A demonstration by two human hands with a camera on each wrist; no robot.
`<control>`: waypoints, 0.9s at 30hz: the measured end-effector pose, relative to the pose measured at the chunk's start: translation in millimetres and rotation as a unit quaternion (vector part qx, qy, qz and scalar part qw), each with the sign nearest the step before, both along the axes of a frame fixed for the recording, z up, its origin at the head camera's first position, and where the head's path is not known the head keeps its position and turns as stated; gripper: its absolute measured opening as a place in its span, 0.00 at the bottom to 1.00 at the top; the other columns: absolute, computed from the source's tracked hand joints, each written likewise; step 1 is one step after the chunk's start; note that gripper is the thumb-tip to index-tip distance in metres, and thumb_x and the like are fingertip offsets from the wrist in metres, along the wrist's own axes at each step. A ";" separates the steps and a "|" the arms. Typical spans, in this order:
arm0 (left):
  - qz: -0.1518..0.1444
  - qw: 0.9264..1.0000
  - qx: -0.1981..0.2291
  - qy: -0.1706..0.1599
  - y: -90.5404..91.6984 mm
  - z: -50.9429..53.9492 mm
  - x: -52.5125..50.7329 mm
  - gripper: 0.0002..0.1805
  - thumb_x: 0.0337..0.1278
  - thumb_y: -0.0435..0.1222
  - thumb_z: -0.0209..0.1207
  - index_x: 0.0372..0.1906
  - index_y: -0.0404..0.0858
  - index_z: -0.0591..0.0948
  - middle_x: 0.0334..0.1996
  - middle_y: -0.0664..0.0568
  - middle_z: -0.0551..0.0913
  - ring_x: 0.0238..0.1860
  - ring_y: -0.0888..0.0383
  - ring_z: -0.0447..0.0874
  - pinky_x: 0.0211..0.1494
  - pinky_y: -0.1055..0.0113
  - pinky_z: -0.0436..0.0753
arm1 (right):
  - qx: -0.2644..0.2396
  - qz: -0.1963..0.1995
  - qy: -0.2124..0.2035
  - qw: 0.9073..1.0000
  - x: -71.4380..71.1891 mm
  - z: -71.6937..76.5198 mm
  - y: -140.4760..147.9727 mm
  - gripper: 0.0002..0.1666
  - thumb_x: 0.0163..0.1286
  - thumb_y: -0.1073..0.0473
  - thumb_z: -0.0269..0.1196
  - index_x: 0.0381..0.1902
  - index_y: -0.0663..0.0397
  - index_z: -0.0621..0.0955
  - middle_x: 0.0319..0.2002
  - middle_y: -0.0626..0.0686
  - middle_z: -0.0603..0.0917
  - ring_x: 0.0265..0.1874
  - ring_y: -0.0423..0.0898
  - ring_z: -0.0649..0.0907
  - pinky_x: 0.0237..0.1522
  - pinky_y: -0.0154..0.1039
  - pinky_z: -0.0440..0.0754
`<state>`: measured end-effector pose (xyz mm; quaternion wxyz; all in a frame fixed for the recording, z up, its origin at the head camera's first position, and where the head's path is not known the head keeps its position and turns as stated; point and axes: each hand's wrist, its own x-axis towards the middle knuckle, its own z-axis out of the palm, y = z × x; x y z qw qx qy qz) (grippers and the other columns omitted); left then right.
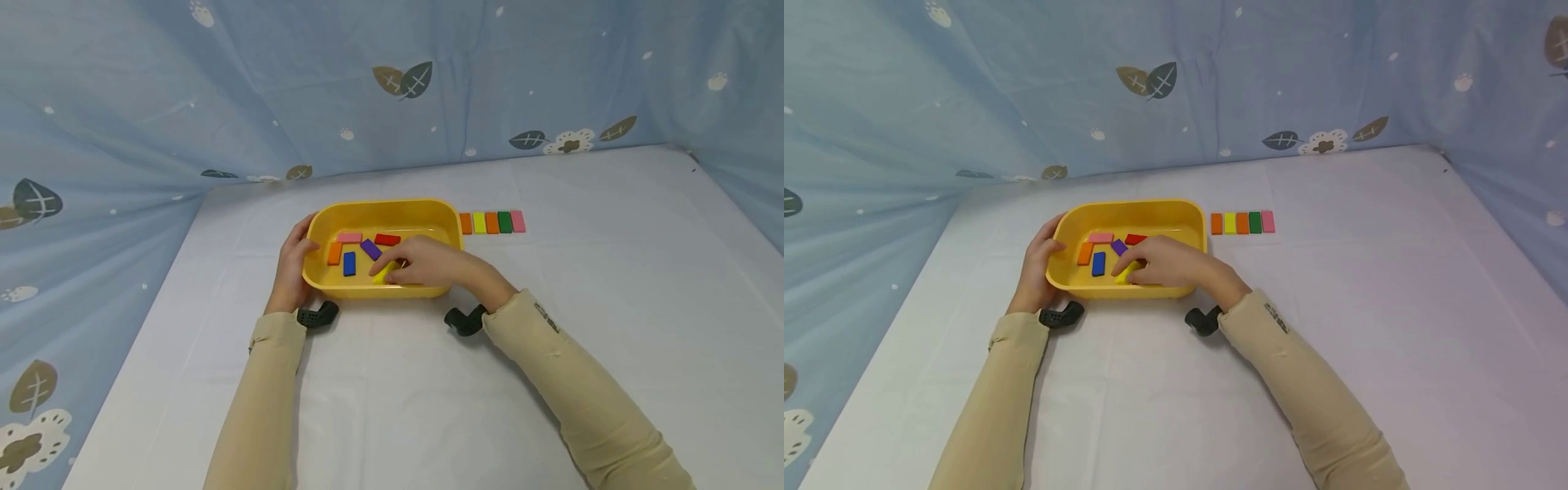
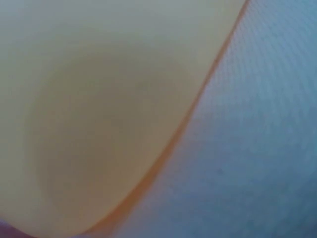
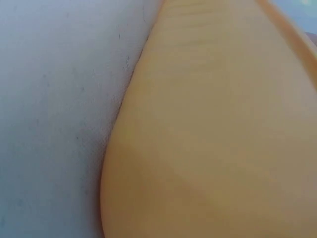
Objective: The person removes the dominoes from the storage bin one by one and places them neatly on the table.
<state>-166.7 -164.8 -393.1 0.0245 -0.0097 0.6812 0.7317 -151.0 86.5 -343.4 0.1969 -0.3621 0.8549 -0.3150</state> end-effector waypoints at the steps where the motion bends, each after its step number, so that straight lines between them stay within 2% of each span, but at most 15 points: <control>1: -0.001 1.000 -0.001 0.001 0.1 -0.3 -0.2 0.29 0.52 0.30 0.41 0.61 0.52 0.66 0.61 0.60 0.64 0.59 0.58 0.63 0.61 0.65 0.64 | -0.003 -0.008 0.003 1.000 0.0 0.2 0.6 0.14 0.62 0.52 0.57 0.46 0.39 0.80 0.23 0.42 0.73 0.21 0.42 0.72 0.27 0.33 0.71; 5: -0.004 1.000 -0.002 0.009 0.0 -0.7 -0.6 0.29 0.52 0.30 0.41 0.61 0.51 0.66 0.61 0.59 0.64 0.59 0.58 0.62 0.62 0.65 0.64 | -0.014 -0.039 0.019 0.999 -0.7 1.8 3.9 0.13 0.61 0.50 0.58 0.45 0.37 0.79 0.41 0.39 0.77 0.32 0.40 0.74 0.36 0.33 0.75; 7: -0.003 1.000 -0.004 0.008 -0.3 -0.8 -0.3 0.29 0.52 0.30 0.41 0.62 0.51 0.66 0.61 0.60 0.64 0.59 0.58 0.62 0.62 0.65 0.64 | -0.017 -0.052 0.020 0.998 -1.8 3.0 6.7 0.14 0.61 0.49 0.57 0.46 0.36 0.79 0.43 0.39 0.76 0.32 0.41 0.73 0.36 0.34 0.74; 11: -0.003 1.000 -0.008 0.004 -0.6 -0.8 0.1 0.29 0.52 0.30 0.42 0.62 0.51 0.66 0.61 0.60 0.63 0.59 0.59 0.62 0.61 0.66 0.64 | -0.033 -0.083 0.007 0.996 -6.7 6.2 16.3 0.16 0.64 0.49 0.53 0.49 0.36 0.77 0.35 0.47 0.78 0.29 0.45 0.74 0.31 0.37 0.72; 15: 0.000 1.000 -0.008 -0.001 -0.8 -0.5 0.3 0.29 0.52 0.30 0.42 0.61 0.52 0.66 0.61 0.60 0.63 0.59 0.59 0.62 0.61 0.66 0.64 | -0.052 -0.126 -0.003 0.991 -13.0 9.8 28.5 0.17 0.65 0.50 0.50 0.51 0.37 0.76 0.26 0.54 0.75 0.26 0.50 0.75 0.26 0.40 0.71; 19: 0.002 1.000 -0.007 -0.003 -1.2 -0.7 0.8 0.29 0.52 0.30 0.42 0.61 0.52 0.66 0.61 0.61 0.63 0.59 0.59 0.62 0.61 0.66 0.64 | -0.070 -0.172 -0.023 0.982 -17.8 12.3 40.3 0.19 0.67 0.53 0.46 0.53 0.39 0.75 0.32 0.55 0.75 0.29 0.55 0.75 0.28 0.41 0.71; 23: -0.002 1.000 0.002 0.005 -0.9 -1.6 0.3 0.29 0.52 0.30 0.41 0.61 0.51 0.66 0.61 0.60 0.64 0.59 0.58 0.62 0.62 0.65 0.64 | -0.106 -0.217 -0.043 0.969 -21.7 14.7 52.8 0.21 0.67 0.58 0.42 0.55 0.43 0.73 0.32 0.60 0.72 0.29 0.55 0.73 0.29 0.40 0.71; 25: -0.003 1.000 0.007 0.008 -0.7 -1.9 0.0 0.29 0.52 0.29 0.41 0.61 0.50 0.66 0.61 0.59 0.64 0.59 0.57 0.62 0.62 0.65 0.63 | -0.128 -0.242 -0.042 0.961 -23.7 16.3 59.6 0.21 0.67 0.59 0.42 0.55 0.43 0.73 0.30 0.63 0.71 0.28 0.56 0.71 0.27 0.39 0.70; 27: -0.004 1.000 0.009 0.007 -0.5 -2.0 0.0 0.29 0.52 0.29 0.41 0.61 0.50 0.66 0.60 0.59 0.64 0.59 0.57 0.62 0.62 0.65 0.64 | -0.137 -0.266 -0.029 0.954 -25.5 17.8 66.8 0.21 0.67 0.59 0.43 0.55 0.42 0.73 0.32 0.61 0.72 0.29 0.56 0.71 0.27 0.38 0.72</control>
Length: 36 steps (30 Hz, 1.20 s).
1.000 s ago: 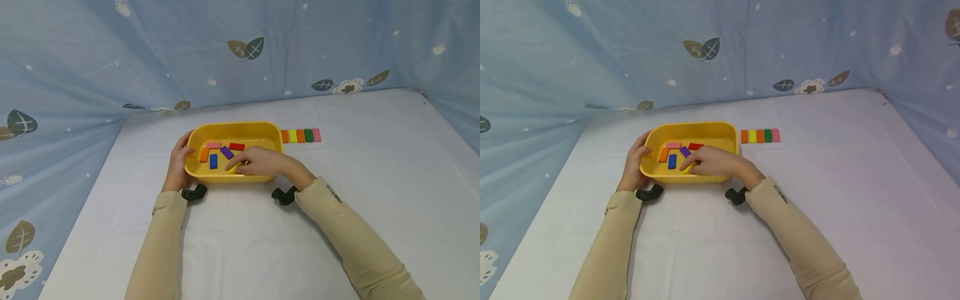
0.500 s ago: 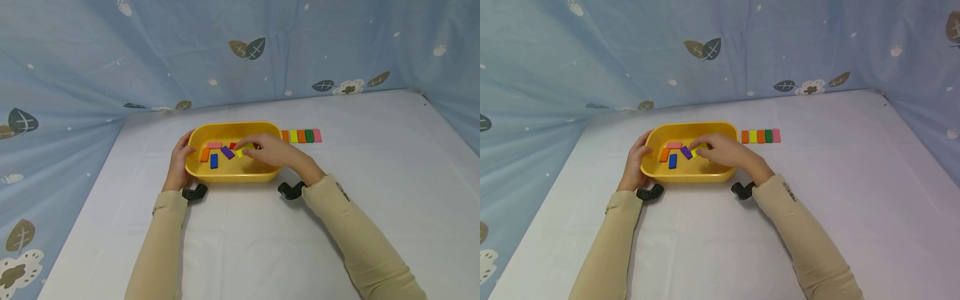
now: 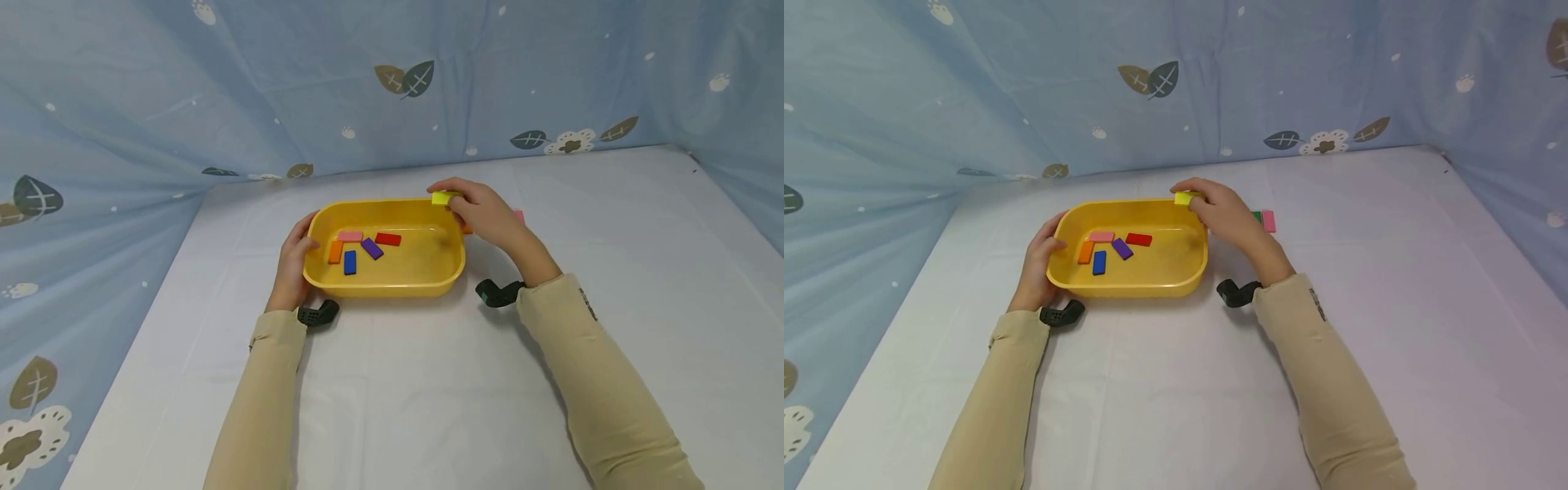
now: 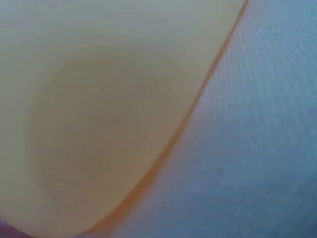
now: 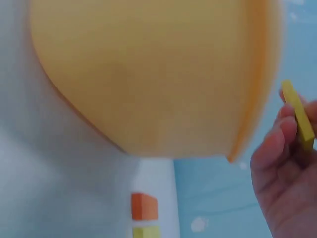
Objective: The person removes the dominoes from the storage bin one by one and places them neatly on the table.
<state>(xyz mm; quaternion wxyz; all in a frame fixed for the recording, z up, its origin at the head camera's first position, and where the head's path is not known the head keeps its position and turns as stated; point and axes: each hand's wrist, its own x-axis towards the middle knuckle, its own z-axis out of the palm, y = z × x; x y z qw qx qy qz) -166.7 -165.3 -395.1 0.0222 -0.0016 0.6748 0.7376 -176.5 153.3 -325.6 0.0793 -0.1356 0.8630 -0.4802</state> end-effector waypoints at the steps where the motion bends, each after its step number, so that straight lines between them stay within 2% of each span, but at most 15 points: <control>1: 0.000 1.000 0.000 -0.001 0.0 -0.1 0.0 0.29 0.52 0.29 0.41 0.61 0.50 0.66 0.60 0.59 0.64 0.59 0.57 0.62 0.62 0.65 0.64 | 0.002 -0.014 0.008 1.000 -0.9 0.6 3.9 0.20 0.67 0.59 0.43 0.55 0.41 0.72 0.33 0.60 0.72 0.30 0.54 0.71 0.27 0.37 0.72; 6: 0.000 1.000 0.002 0.001 -0.2 0.0 -0.3 0.29 0.52 0.29 0.41 0.61 0.49 0.66 0.60 0.59 0.64 0.59 0.57 0.63 0.62 0.65 0.64 | 0.018 -0.088 0.023 0.996 -7.8 -0.5 26.1 0.21 0.67 0.53 0.46 0.58 0.40 0.70 0.43 0.50 0.75 0.40 0.48 0.72 0.39 0.40 0.75; 11: 0.002 1.000 0.001 -0.001 1.1 1.4 0.4 0.29 0.52 0.29 0.42 0.61 0.49 0.66 0.60 0.58 0.64 0.59 0.57 0.62 0.62 0.65 0.63 | -0.007 -0.145 -0.003 0.989 -22.2 -17.4 58.6 0.23 0.65 0.46 0.50 0.59 0.36 0.69 0.45 0.52 0.75 0.45 0.52 0.69 0.43 0.45 0.72; 13: 0.001 1.000 0.002 -0.005 1.5 2.4 1.1 0.29 0.52 0.29 0.42 0.62 0.49 0.66 0.61 0.58 0.64 0.59 0.57 0.62 0.62 0.64 0.63 | -0.009 -0.167 -0.015 0.986 -30.2 -28.4 72.9 0.24 0.64 0.44 0.51 0.59 0.33 0.69 0.45 0.52 0.75 0.45 0.52 0.68 0.40 0.47 0.72; 16: 0.000 1.000 0.002 -0.008 1.9 4.3 1.8 0.29 0.52 0.29 0.42 0.62 0.49 0.66 0.61 0.58 0.64 0.59 0.56 0.62 0.62 0.64 0.63 | 0.001 -0.202 -0.023 0.979 -37.7 -41.3 89.5 0.24 0.63 0.40 0.50 0.57 0.28 0.70 0.45 0.50 0.76 0.43 0.49 0.69 0.32 0.45 0.71; 18: 0.000 1.000 0.003 -0.010 2.0 5.4 1.9 0.29 0.52 0.29 0.42 0.62 0.49 0.65 0.61 0.58 0.64 0.59 0.56 0.62 0.62 0.64 0.63 | -0.003 -0.215 -0.030 0.976 -39.9 -45.3 98.0 0.23 0.62 0.39 0.51 0.56 0.27 0.70 0.45 0.49 0.76 0.41 0.49 0.70 0.25 0.45 0.69; 20: 0.000 1.000 0.003 -0.012 2.2 6.2 2.2 0.29 0.52 0.29 0.42 0.62 0.49 0.65 0.61 0.59 0.64 0.59 0.56 0.62 0.62 0.64 0.64 | -0.008 -0.215 -0.035 0.976 -35.0 -41.7 100.7 0.24 0.62 0.40 0.51 0.57 0.29 0.70 0.45 0.50 0.75 0.40 0.50 0.71 0.26 0.42 0.70; 22: -0.001 1.000 0.002 -0.016 1.9 6.7 2.7 0.29 0.52 0.29 0.42 0.62 0.50 0.65 0.61 0.59 0.64 0.59 0.56 0.62 0.62 0.64 0.64 | -0.018 -0.214 -0.040 0.976 -27.2 -34.7 101.6 0.26 0.63 0.41 0.51 0.59 0.34 0.69 0.46 0.52 0.75 0.39 0.52 0.71 0.30 0.42 0.72; 24: -0.003 1.000 0.002 -0.015 1.5 6.8 2.7 0.29 0.52 0.29 0.42 0.62 0.49 0.65 0.61 0.58 0.63 0.59 0.56 0.62 0.62 0.64 0.64 | -0.026 -0.220 -0.043 0.974 -23.7 -34.3 106.3 0.26 0.62 0.41 0.52 0.59 0.37 0.70 0.46 0.53 0.75 0.38 0.52 0.73 0.31 0.39 0.74; 25: -0.004 1.000 0.002 -0.015 1.4 7.0 2.7 0.29 0.52 0.29 0.42 0.62 0.49 0.65 0.61 0.58 0.63 0.59 0.56 0.62 0.62 0.64 0.64 | -0.029 -0.224 -0.042 0.973 -26.3 -40.2 111.9 0.27 0.62 0.41 0.52 0.59 0.38 0.70 0.47 0.53 0.75 0.38 0.53 0.73 0.31 0.35 0.74; 29: -0.005 1.000 0.005 -0.011 1.1 7.4 1.9 0.30 0.51 0.29 0.41 0.62 0.48 0.65 0.61 0.58 0.63 0.60 0.55 0.62 0.62 0.63 0.63 | -0.015 -0.250 -0.041 0.967 -50.2 -84.3 143.9 0.29 0.57 0.34 0.52 0.56 0.33 0.72 0.47 0.49 0.76 0.38 0.49 0.75 0.29 0.32 0.75; 31: -0.006 1.000 0.007 -0.011 0.9 7.3 1.8 0.30 0.51 0.28 0.41 0.62 0.48 0.65 0.61 0.58 0.63 0.60 0.55 0.61 0.62 0.63 0.63 | 0.008 -0.258 -0.049 0.965 -57.4 -98.7 153.3 0.31 0.56 0.32 0.50 0.57 0.31 0.71 0.47 0.48 0.76 0.39 0.50 0.74 0.34 0.35 0.75; 34: -0.006 1.000 0.008 -0.011 0.8 6.6 1.6 0.30 0.51 0.28 0.41 0.62 0.48 0.65 0.61 0.57 0.63 0.60 0.55 0.61 0.62 0.63 0.63 | 0.038 -0.266 -0.074 0.960 -50.1 -93.0 150.7 0.32 0.57 0.31 0.49 0.58 0.31 0.70 0.48 0.49 0.74 0.40 0.49 0.72 0.37 0.39 0.73; 36: -0.006 1.000 0.008 -0.011 1.1 6.5 1.4 0.30 0.51 0.28 0.41 0.62 0.48 0.65 0.61 0.58 0.63 0.60 0.55 0.61 0.62 0.63 0.63 | 0.055 -0.266 -0.085 0.959 -40.8 -81.9 144.7 0.32 0.58 0.33 0.49 0.59 0.34 0.70 0.47 0.50 0.73 0.39 0.49 0.72 0.34 0.36 0.72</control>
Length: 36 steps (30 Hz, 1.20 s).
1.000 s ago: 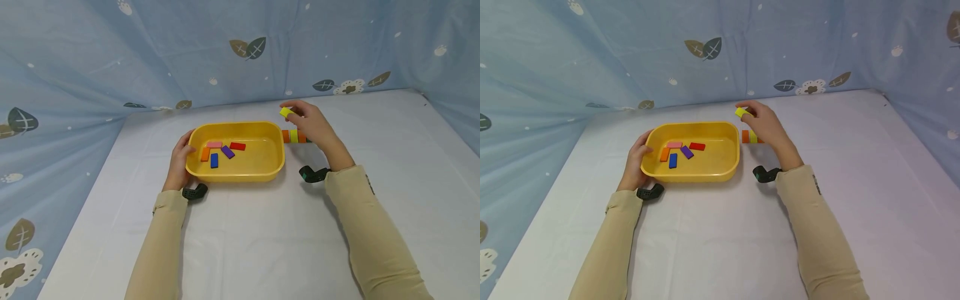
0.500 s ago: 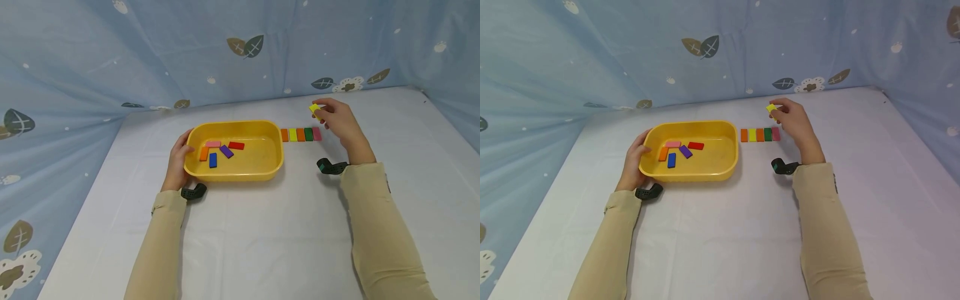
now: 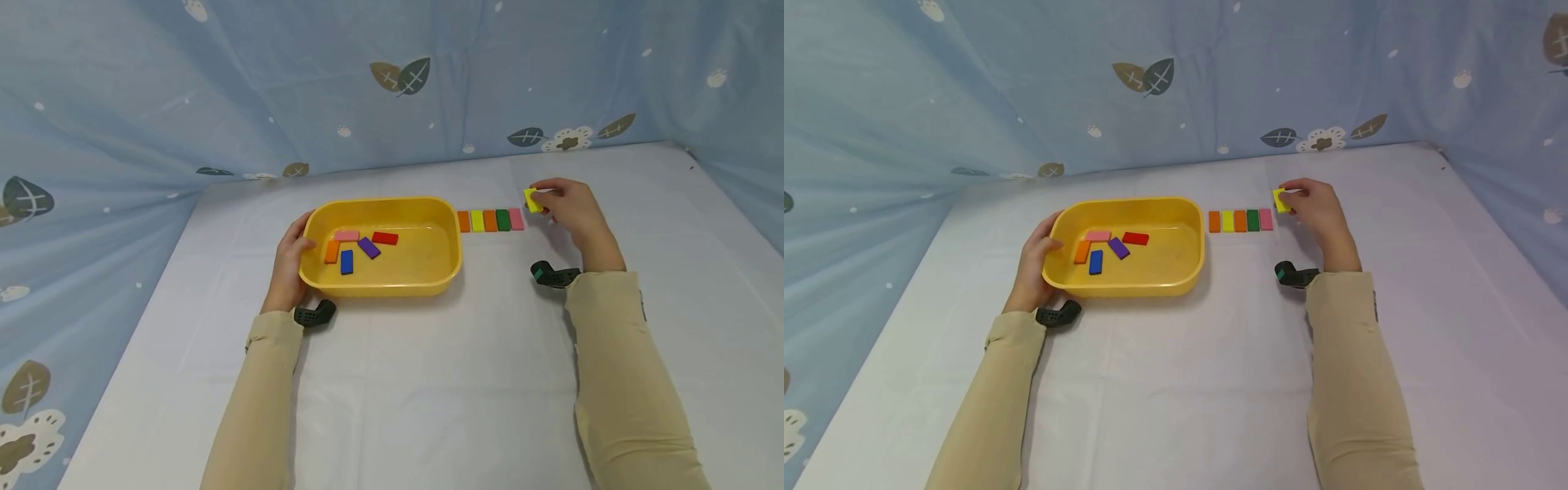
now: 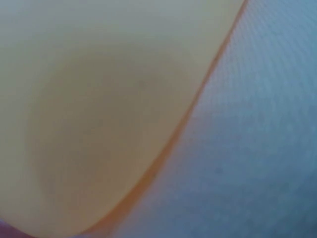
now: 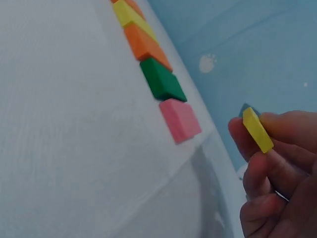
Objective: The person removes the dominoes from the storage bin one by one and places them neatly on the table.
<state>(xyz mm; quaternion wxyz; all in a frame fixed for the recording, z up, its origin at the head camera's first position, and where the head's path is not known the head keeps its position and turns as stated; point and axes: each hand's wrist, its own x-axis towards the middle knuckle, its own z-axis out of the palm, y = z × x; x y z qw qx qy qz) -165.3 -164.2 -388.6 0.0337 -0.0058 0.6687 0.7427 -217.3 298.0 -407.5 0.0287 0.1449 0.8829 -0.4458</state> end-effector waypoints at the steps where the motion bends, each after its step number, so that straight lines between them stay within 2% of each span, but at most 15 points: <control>1: 0.001 1.000 0.000 0.000 0.0 0.0 0.1 0.30 0.51 0.28 0.41 0.62 0.48 0.65 0.61 0.58 0.64 0.60 0.55 0.61 0.62 0.63 0.63 | 0.002 0.002 -0.005 1.000 4.9 5.7 -3.5 0.32 0.59 0.34 0.49 0.59 0.37 0.70 0.47 0.51 0.72 0.39 0.49 0.72 0.31 0.34 0.72; 5: 0.003 1.000 -0.001 0.000 0.2 0.0 0.4 0.30 0.51 0.28 0.41 0.62 0.48 0.65 0.61 0.57 0.64 0.60 0.55 0.62 0.62 0.64 0.63 | -0.001 0.008 -0.018 1.000 21.0 24.2 -16.0 0.31 0.61 0.38 0.51 0.58 0.45 0.71 0.45 0.54 0.71 0.38 0.49 0.71 0.24 0.29 0.69; 9: 0.003 1.000 -0.001 0.000 0.5 0.2 0.5 0.30 0.51 0.28 0.41 0.62 0.48 0.65 0.61 0.57 0.64 0.59 0.55 0.62 0.62 0.64 0.64 | 0.006 0.025 -0.032 0.999 28.5 31.0 -19.8 0.29 0.63 0.42 0.51 0.58 0.50 0.70 0.47 0.56 0.70 0.37 0.49 0.71 0.26 0.30 0.69; 18: -0.001 1.000 0.004 0.016 0.3 -3.6 -1.5 0.29 0.52 0.28 0.40 0.62 0.48 0.65 0.61 0.57 0.64 0.59 0.56 0.63 0.61 0.64 0.64 | 0.037 0.044 -0.031 0.998 26.5 26.9 -18.7 0.27 0.65 0.47 0.51 0.56 0.57 0.70 0.46 0.59 0.71 0.35 0.50 0.73 0.21 0.26 0.70; 28: 0.003 1.000 -0.001 0.012 -0.2 -4.0 -0.6 0.29 0.52 0.28 0.40 0.62 0.48 0.65 0.61 0.58 0.64 0.59 0.56 0.63 0.62 0.64 0.64 | 0.038 0.047 -0.027 0.998 26.9 26.5 -19.4 0.25 0.64 0.49 0.52 0.54 0.59 0.72 0.44 0.59 0.73 0.33 0.48 0.74 0.22 0.24 0.72; 36: 0.003 1.000 0.001 0.008 0.5 -3.2 -1.0 0.29 0.52 0.28 0.40 0.62 0.48 0.65 0.61 0.58 0.64 0.59 0.57 0.63 0.62 0.64 0.64 | 0.061 0.052 -0.036 0.996 25.1 27.0 -19.2 0.24 0.64 0.50 0.52 0.53 0.59 0.73 0.42 0.59 0.74 0.31 0.49 0.74 0.21 0.25 0.72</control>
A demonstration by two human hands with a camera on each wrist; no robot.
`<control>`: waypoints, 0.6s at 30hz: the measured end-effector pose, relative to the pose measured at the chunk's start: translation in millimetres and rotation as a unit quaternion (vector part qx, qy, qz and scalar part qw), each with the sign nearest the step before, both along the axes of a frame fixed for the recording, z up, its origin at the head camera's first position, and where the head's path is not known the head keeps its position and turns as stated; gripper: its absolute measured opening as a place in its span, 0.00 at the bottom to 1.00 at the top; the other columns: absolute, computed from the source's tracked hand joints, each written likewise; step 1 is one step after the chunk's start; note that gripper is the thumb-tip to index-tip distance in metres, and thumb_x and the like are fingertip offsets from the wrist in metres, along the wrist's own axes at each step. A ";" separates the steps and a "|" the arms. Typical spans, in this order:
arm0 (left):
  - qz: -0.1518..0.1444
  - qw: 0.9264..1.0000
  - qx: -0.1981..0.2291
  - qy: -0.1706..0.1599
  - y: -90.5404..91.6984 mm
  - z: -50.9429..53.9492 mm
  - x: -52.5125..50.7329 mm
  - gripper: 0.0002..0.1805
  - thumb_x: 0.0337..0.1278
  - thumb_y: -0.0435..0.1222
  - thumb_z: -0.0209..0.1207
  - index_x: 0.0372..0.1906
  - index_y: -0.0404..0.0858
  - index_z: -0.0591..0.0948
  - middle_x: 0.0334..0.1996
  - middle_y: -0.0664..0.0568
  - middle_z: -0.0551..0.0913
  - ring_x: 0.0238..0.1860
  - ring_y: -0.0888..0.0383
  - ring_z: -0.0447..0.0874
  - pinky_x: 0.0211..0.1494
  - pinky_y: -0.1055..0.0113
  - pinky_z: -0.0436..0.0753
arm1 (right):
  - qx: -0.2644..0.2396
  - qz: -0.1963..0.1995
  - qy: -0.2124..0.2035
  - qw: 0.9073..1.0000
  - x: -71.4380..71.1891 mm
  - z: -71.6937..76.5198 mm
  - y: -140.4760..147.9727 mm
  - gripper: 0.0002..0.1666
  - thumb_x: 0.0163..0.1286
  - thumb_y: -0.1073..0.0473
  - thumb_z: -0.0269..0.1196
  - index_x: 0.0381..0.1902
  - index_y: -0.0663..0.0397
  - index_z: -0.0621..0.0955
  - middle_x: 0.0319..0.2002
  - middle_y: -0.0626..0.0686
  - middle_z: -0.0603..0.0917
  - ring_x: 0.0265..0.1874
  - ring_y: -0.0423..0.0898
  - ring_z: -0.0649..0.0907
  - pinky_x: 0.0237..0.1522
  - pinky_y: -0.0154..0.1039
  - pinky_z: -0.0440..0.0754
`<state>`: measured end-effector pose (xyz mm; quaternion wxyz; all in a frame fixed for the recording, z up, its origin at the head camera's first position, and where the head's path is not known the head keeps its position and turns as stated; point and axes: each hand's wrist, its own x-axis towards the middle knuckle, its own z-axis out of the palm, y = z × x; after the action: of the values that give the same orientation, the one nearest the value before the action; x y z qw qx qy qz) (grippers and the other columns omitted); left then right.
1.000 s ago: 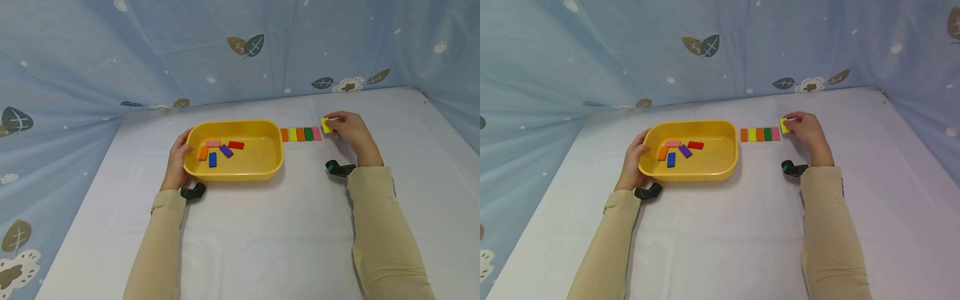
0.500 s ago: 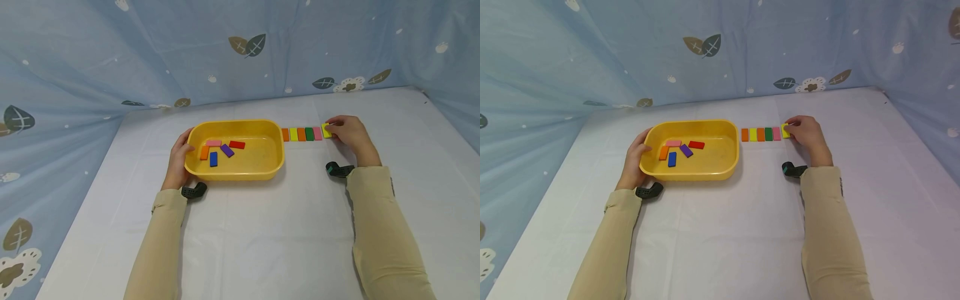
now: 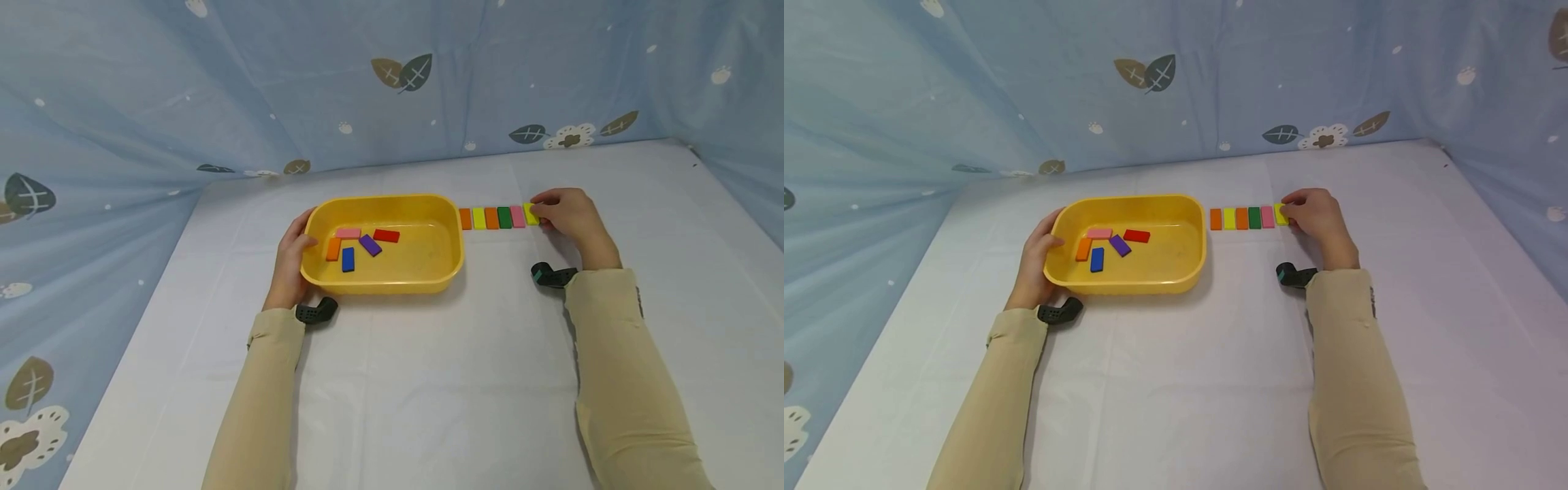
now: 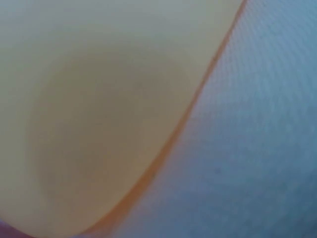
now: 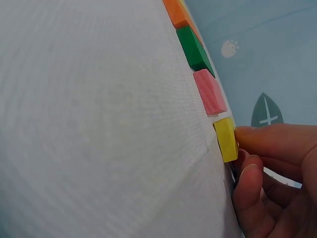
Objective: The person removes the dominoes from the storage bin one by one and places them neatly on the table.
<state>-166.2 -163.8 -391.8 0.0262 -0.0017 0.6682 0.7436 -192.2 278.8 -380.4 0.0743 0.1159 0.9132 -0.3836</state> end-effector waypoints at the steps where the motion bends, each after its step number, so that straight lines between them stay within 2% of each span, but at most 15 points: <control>1: 0.001 1.000 -0.001 0.000 0.0 0.0 -0.4 0.29 0.52 0.28 0.40 0.62 0.48 0.65 0.61 0.58 0.64 0.59 0.57 0.63 0.62 0.64 0.64 | 0.001 0.001 -0.001 1.000 0.0 0.3 0.1 0.24 0.64 0.50 0.52 0.53 0.59 0.73 0.41 0.59 0.74 0.31 0.49 0.74 0.21 0.26 0.72; 13: 0.002 1.000 -0.002 0.000 -0.4 -1.1 -1.0 0.29 0.52 0.28 0.40 0.62 0.48 0.65 0.61 0.58 0.64 0.59 0.56 0.63 0.61 0.64 0.64 | -0.006 0.006 0.000 1.000 0.3 1.2 0.9 0.24 0.63 0.50 0.54 0.53 0.59 0.73 0.37 0.58 0.75 0.27 0.47 0.75 0.24 0.30 0.73; 18: 0.002 1.000 -0.002 0.002 -0.3 -0.9 -0.5 0.29 0.52 0.28 0.40 0.62 0.48 0.65 0.60 0.58 0.64 0.59 0.56 0.63 0.62 0.64 0.64 | 0.000 0.009 0.000 1.000 0.3 1.8 1.8 0.23 0.63 0.51 0.54 0.52 0.59 0.73 0.33 0.57 0.76 0.25 0.45 0.75 0.22 0.28 0.72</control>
<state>-166.8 -164.1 -392.7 0.0235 -0.0013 0.6695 0.7425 -191.9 280.6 -378.7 0.0779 0.1072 0.9141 -0.3831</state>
